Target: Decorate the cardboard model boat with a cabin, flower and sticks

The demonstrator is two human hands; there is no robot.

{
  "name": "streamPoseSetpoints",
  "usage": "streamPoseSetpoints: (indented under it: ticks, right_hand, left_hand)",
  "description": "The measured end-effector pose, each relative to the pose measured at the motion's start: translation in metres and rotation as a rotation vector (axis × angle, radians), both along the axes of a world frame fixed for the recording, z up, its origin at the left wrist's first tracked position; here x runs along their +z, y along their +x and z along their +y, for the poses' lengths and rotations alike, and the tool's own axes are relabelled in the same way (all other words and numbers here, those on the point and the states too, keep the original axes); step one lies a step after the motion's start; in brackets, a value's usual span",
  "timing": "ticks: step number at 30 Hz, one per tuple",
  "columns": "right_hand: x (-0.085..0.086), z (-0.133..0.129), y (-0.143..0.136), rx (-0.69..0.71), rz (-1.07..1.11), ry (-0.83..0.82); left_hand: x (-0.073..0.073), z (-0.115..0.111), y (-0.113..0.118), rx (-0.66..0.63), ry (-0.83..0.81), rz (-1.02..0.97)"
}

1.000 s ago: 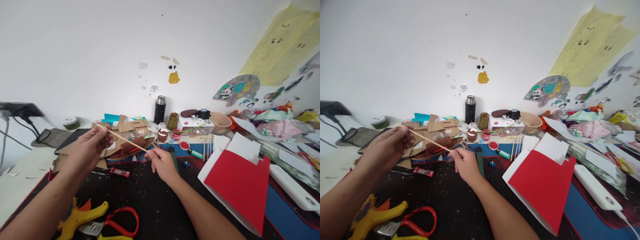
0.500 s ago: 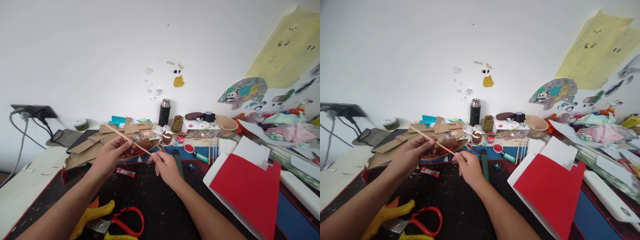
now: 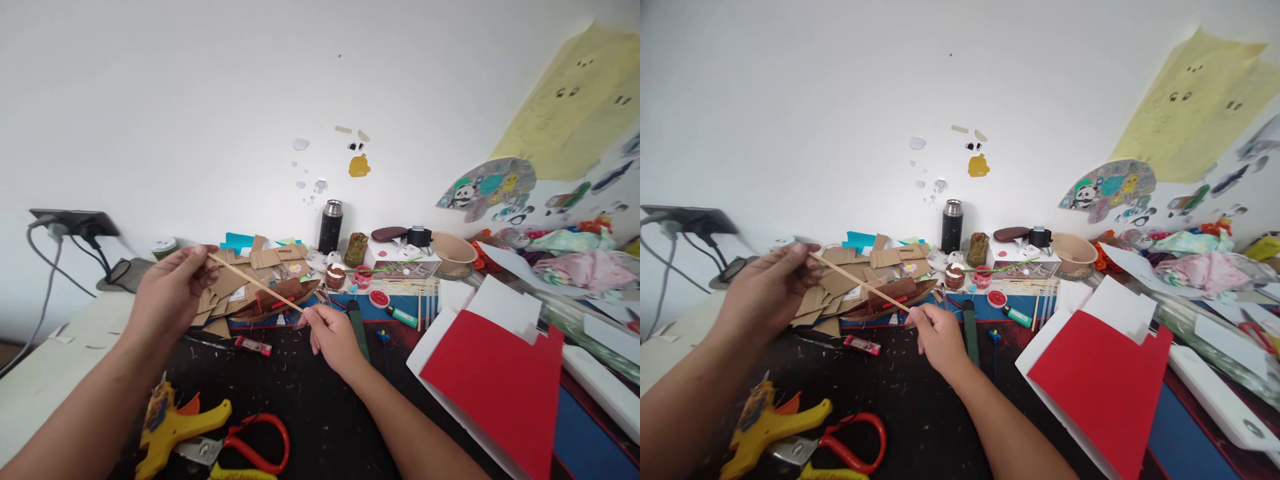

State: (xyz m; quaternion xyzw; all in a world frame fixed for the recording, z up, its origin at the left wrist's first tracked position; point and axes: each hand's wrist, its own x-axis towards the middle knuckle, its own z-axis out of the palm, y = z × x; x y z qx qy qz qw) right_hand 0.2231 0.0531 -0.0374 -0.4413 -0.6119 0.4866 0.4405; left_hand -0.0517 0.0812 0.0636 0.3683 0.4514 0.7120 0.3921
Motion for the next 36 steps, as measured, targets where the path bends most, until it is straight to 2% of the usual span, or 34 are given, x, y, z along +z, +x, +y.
streamPoseSetpoints:
  ticks: [4,9,11,13,15,17,23,28,32,36]
  right_hand:
    - [-0.001,0.001,-0.001,-0.009,0.024,-0.005]
    - [-0.002,0.001,-0.001,-0.005,0.028,0.003]
    - [-0.002,0.001,0.0,-0.005,0.017,0.008]
    - [-0.001,0.0,0.0,-0.012,0.006,0.009]
    - [0.0,0.0,0.0,-0.017,0.0,0.006]
    - [0.0,0.0,0.0,-0.016,-0.001,0.007]
    - [0.001,-0.001,0.0,0.003,-0.016,0.017]
    - [0.0,-0.002,-0.001,0.019,-0.025,0.014]
    - [-0.001,-0.002,-0.001,0.018,-0.031,0.015]
    - [-0.003,-0.001,-0.001,0.004,-0.012,0.01]
  left_hand:
    - [0.006,0.003,-0.016,0.083,0.045,0.043]
    - [0.01,-0.004,-0.021,0.153,0.043,0.241]
    - [0.013,-0.01,-0.019,0.191,0.047,0.454]
    - [0.017,-0.014,-0.017,0.216,0.105,0.772]
    - [0.018,-0.014,-0.017,0.179,0.202,1.045]
    - [0.017,-0.011,-0.018,0.104,0.278,1.146]
    - [0.006,-0.001,-0.019,0.024,0.263,1.169]
    - [0.009,-0.002,-0.012,0.057,0.221,1.172]
    - [0.012,-0.008,-0.012,0.168,0.188,1.134]
    - [0.013,-0.012,-0.029,0.405,-0.03,0.874]
